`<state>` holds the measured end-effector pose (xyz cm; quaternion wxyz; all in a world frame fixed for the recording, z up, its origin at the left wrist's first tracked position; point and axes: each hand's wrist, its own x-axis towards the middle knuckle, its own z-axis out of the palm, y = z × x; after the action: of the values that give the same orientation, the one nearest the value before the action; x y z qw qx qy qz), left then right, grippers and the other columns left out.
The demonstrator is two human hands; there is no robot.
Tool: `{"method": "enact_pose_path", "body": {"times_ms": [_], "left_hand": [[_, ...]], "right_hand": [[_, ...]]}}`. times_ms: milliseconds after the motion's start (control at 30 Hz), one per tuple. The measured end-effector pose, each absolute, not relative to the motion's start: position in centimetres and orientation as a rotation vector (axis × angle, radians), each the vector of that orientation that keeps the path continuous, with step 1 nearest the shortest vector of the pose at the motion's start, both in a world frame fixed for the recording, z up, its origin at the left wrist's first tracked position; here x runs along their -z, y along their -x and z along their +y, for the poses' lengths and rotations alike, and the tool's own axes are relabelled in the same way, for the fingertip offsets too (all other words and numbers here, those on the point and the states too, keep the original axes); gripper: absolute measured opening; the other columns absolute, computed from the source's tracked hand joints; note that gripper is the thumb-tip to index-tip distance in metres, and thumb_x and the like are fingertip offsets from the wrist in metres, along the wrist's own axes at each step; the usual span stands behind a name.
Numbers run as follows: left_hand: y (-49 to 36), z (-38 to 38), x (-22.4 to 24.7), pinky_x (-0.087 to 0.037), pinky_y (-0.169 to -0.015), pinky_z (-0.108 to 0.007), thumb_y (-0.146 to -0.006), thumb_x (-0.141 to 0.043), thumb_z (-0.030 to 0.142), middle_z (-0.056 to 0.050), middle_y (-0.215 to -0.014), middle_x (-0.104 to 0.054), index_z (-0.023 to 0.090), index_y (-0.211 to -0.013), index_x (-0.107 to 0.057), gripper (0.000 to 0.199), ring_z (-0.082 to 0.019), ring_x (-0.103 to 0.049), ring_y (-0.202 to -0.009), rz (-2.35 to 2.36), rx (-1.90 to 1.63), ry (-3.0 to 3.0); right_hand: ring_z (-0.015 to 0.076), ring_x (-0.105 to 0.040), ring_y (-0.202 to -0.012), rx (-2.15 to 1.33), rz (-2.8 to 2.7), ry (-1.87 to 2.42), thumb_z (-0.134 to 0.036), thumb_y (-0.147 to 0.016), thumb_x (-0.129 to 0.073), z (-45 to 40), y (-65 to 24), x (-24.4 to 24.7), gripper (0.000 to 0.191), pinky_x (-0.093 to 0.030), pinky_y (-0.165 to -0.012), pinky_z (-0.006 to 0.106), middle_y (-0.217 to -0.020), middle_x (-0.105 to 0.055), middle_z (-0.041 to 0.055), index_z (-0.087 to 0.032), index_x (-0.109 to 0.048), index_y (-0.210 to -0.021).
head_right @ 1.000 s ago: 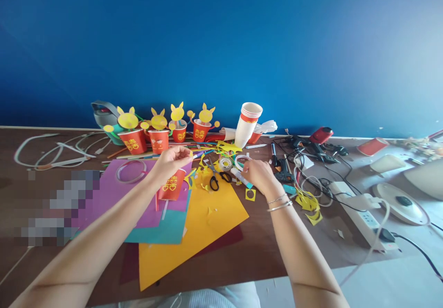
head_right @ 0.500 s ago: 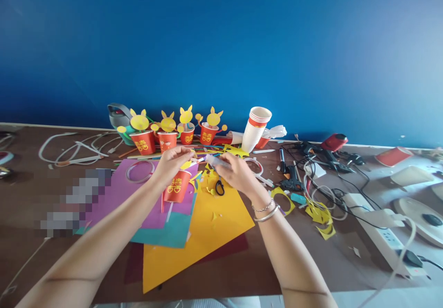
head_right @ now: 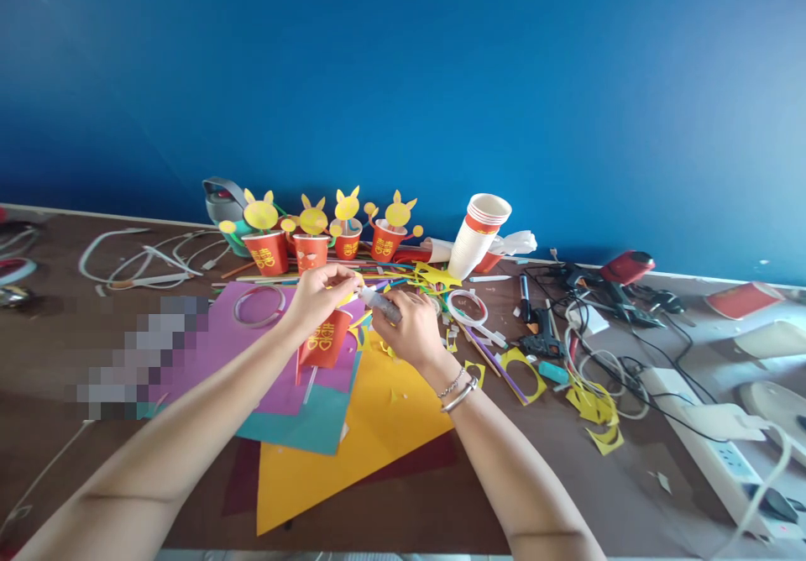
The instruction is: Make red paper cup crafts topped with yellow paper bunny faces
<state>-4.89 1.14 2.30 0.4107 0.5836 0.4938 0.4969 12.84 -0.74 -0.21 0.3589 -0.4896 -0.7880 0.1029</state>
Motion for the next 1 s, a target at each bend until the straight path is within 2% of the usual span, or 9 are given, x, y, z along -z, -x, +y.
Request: {"method": "enact_pose_path", "body": {"times_ms": [200,533,800,1000], "left_hand": [[4.76,1.15,-2.23,-0.050,-0.065,-0.028,-0.071,-0.066,0.033,-0.004,-0.068,-0.070,0.016,-0.069,-0.066,0.018,-0.017,-0.064,-0.065,1.236,-1.263,-1.456],[5.00,0.63,-2.18,-0.048,-0.072,-0.027,-0.081,-0.058,0.029,-0.003,-0.077,-0.072,0.018,-0.078,-0.067,0.015,-0.018,-0.065,-0.075,1.308,-1.242,-1.819],[4.67,0.28,-2.05,-0.048,-0.076,-0.027,-0.084,-0.056,0.028,-0.004,-0.082,-0.073,0.018,-0.079,-0.067,0.016,-0.018,-0.067,-0.080,1.351,-1.288,-1.888],[4.47,0.16,-1.87,-0.050,-0.074,-0.028,-0.084,-0.056,0.026,-0.005,-0.082,-0.073,0.018,-0.079,-0.067,0.015,-0.019,-0.068,-0.080,1.361,-1.331,-1.913]], "right_hand": [[0.0224,-0.065,-0.073,-0.242,-2.043,1.268,-0.031,-0.081,-0.057,-0.94,-12.67,0.03,0.012,-0.043,-0.072,0.033,-0.076,-0.072,0.0057,-0.022,-0.066,-0.082],[0.0225,-0.064,-0.074,-0.182,-2.062,1.298,-0.031,-0.082,-0.056,-0.95,-12.57,-0.17,0.014,-0.042,-0.073,0.032,-0.074,-0.070,0.0064,-0.021,-0.066,-0.081],[0.0130,-0.048,-0.050,-0.566,-1.891,1.325,-0.032,-0.086,-0.051,-1.09,-12.39,0.21,0.020,-0.033,-0.049,0.024,-0.059,-0.058,0.0001,-0.019,-0.062,-0.074],[0.0132,-0.050,-0.051,-0.501,-1.868,1.338,-0.031,-0.084,-0.053,-1.32,-12.15,0.12,0.019,-0.034,-0.052,0.024,-0.059,-0.060,0.0002,-0.018,-0.063,-0.077]]}}
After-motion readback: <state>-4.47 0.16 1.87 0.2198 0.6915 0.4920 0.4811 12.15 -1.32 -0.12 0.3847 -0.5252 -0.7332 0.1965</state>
